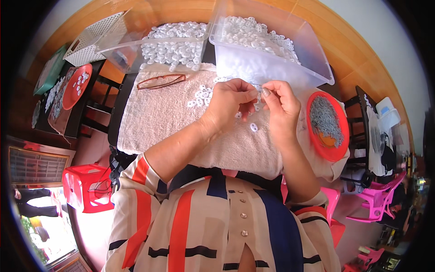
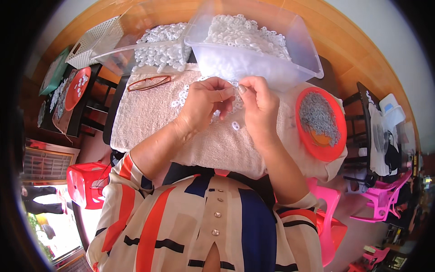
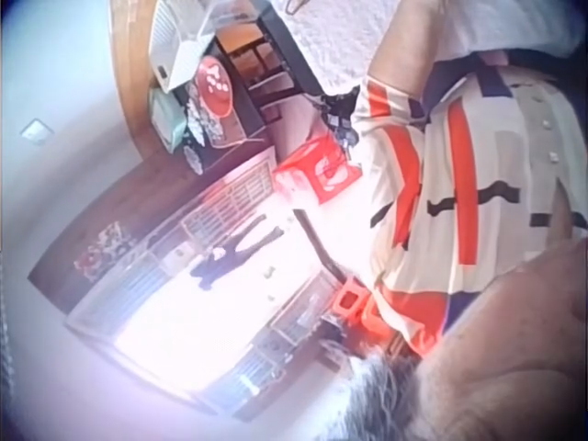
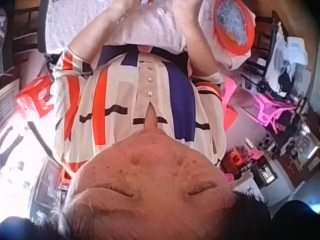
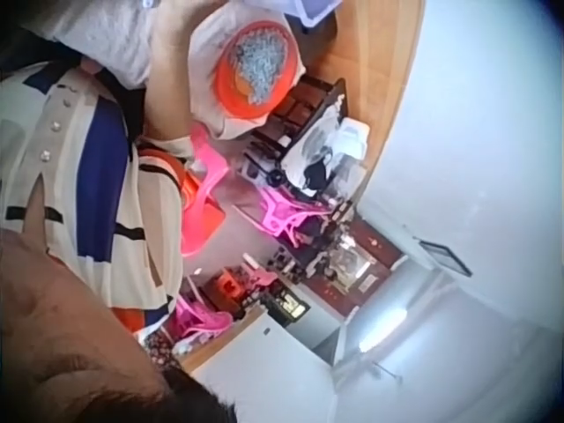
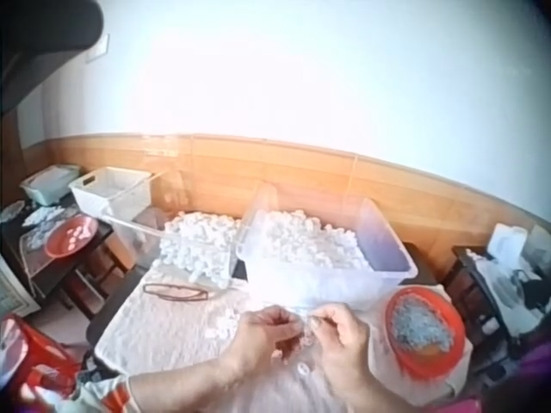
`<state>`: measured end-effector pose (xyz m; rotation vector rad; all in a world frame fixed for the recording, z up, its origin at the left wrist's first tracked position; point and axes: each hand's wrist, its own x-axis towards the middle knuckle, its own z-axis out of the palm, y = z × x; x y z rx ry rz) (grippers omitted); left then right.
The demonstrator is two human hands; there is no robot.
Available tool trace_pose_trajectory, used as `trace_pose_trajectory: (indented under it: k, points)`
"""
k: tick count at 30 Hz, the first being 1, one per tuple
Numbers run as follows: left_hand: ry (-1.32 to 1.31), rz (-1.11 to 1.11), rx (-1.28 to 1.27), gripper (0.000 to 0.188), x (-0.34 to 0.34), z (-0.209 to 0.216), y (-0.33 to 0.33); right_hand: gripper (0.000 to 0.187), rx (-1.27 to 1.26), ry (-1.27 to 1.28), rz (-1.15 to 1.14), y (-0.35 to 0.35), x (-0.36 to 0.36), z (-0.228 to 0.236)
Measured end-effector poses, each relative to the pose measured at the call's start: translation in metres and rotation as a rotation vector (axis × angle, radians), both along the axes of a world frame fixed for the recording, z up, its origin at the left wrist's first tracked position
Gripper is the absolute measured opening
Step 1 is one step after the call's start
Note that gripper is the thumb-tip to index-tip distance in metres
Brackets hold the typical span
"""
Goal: Manually assembling small white plastic components by inserting metal pins into them at a workstation.
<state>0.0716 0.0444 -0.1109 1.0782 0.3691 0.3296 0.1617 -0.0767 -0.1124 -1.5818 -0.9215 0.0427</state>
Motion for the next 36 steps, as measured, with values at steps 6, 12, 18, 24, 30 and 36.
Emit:
trace_pose_trajectory:
  k: [6,12,18,24,30,36]
  points:
    - [-0.027,-0.028,-0.112,0.010,0.001,-0.003,0.001,0.007,-0.021,-0.001,0.060,-0.003,0.005,-0.005]
    - [-0.054,-0.042,-0.155,0.011,0.000,-0.005,0.001,0.007,-0.031,-0.014,0.057,-0.004,0.003,-0.005]
    - [-0.077,-0.037,-0.158,0.011,-0.001,-0.002,0.000,0.006,0.015,-0.017,0.073,-0.003,0.002,-0.004]
    - [-0.067,-0.024,-0.129,0.010,-0.001,-0.001,-0.001,0.006,-0.017,-0.050,0.047,-0.002,0.001,-0.005]
    - [-0.064,0.007,-0.144,0.008,-0.002,-0.003,-0.003,0.005,-0.031,-0.129,0.008,-0.002,0.000,-0.009]
    - [0.001,0.090,-0.098,0.005,-0.002,-0.005,-0.003,0.004,0.006,-0.108,0.029,0.006,-0.002,-0.022]
